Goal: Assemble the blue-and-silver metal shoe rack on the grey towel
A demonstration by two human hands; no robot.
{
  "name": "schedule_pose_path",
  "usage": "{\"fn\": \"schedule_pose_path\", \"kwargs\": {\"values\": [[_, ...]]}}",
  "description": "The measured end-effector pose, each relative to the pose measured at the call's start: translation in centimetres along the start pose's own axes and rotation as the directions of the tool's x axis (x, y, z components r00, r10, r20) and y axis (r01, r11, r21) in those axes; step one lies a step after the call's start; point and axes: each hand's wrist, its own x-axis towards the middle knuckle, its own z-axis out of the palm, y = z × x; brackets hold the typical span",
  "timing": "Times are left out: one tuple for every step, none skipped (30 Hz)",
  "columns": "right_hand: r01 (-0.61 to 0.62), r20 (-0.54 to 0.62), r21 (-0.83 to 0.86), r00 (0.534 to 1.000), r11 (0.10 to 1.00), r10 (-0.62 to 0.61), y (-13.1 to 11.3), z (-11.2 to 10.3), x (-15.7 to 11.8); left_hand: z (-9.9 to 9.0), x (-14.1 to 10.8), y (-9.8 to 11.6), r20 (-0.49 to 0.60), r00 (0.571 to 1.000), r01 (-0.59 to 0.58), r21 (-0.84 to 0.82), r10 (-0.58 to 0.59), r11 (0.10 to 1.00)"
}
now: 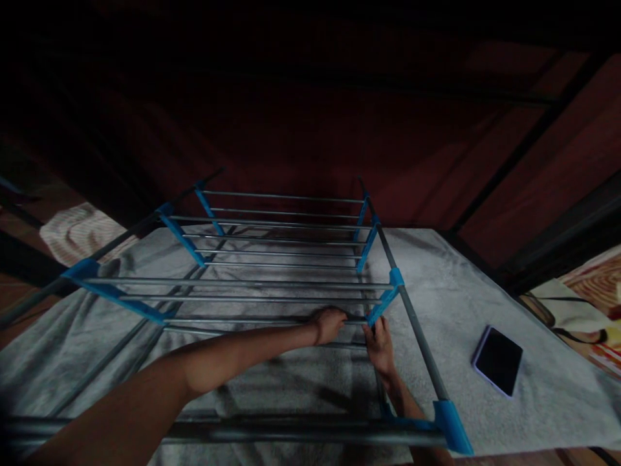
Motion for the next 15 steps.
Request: {"fn": "schedule_pose_path", "kwargs": {"values": [[0.000, 0.004, -0.002, 1.000, 1.000, 0.000, -0.3, 0.0, -0.1, 0.0, 0.1, 0.0, 0.001, 1.000, -0.004, -0.002, 0.004, 1.000], [-0.004, 0.009, -0.006, 1.000, 1.000, 0.004, -0.7, 0.0, -0.1, 0.0, 0.2, 0.0, 0.000, 1.000, -0.011, -0.007, 0.011, 1.000], [-0.012, 0.022, -0.009, 1.000, 1.000, 0.012, -1.0, 0.1, -0.1, 0.0, 0.3, 0.0, -0.001, 1.000, -0.022, -0.015, 0.022, 1.000], [-0.017, 0.020, -0.019, 1.000, 1.000, 0.017, -1.2, 0.1, -0.1, 0.0, 0.5, -0.1, -0.002, 0.999, -0.040, -0.026, 0.040, 0.999], [-0.022, 0.013, -0.033, 1.000, 0.999, 0.023, -1.4, 0.2, -0.1, 0.0, 0.7, -0.3, 0.000, 0.998, -0.062, -0.039, 0.062, 0.997], [-0.027, 0.009, -0.046, 1.000, 0.999, 0.027, -1.4, 0.3, 0.0, 0.1, 1.0, -0.5, 0.004, 0.997, -0.081, -0.051, 0.081, 0.995], [-0.030, 0.008, -0.057, 1.000, 0.998, 0.030, -1.4, 0.3, 0.1, 0.1, 1.3, -0.7, 0.005, 0.995, -0.094, -0.062, 0.095, 0.994], [-0.032, 0.009, -0.063, 0.999, 0.998, 0.032, -1.4, 0.4, 0.2, 0.2, 1.6, -0.9, 0.005, 0.994, -0.104, -0.071, 0.105, 0.992], [-0.030, 0.011, -0.065, 0.999, 0.997, 0.031, -1.3, 0.4, 0.2, 0.3, 1.9, -1.0, 0.003, 0.994, -0.112, -0.078, 0.112, 0.991], [-0.025, 0.013, -0.065, 1.000, 0.998, 0.026, -1.2, 0.5, 0.2, 0.5, 2.2, -1.0, -0.001, 0.993, -0.117, -0.084, 0.117, 0.990], [-0.019, 0.013, -0.063, 1.000, 0.998, 0.020, -1.1, 0.5, 0.2, 0.6, 2.4, -0.9, -0.007, 0.993, -0.120, -0.087, 0.120, 0.989], [-0.012, 0.011, -0.061, 1.000, 0.998, 0.013, -1.1, 0.5, 0.2, 0.8, 2.6, -0.8, -0.013, 0.993, -0.121, -0.089, 0.120, 0.989], [-0.006, 0.008, -0.060, 1.000, 0.998, 0.006, -1.0, 0.5, 0.2, 0.9, 2.8, -0.6, -0.018, 0.993, -0.120, -0.091, 0.119, 0.989], [0.000, 0.005, -0.058, 1.000, 0.998, 0.000, -1.0, 0.5, 0.1, 1.1, 3.0, -0.4, -0.022, 0.993, -0.118, -0.094, 0.116, 0.989], [0.004, 0.004, -0.058, 1.000, 0.998, -0.004, -0.9, 0.5, 0.1, 1.3, 3.2, -0.1, -0.021, 0.993, -0.117, -0.099, 0.115, 0.988]]}}
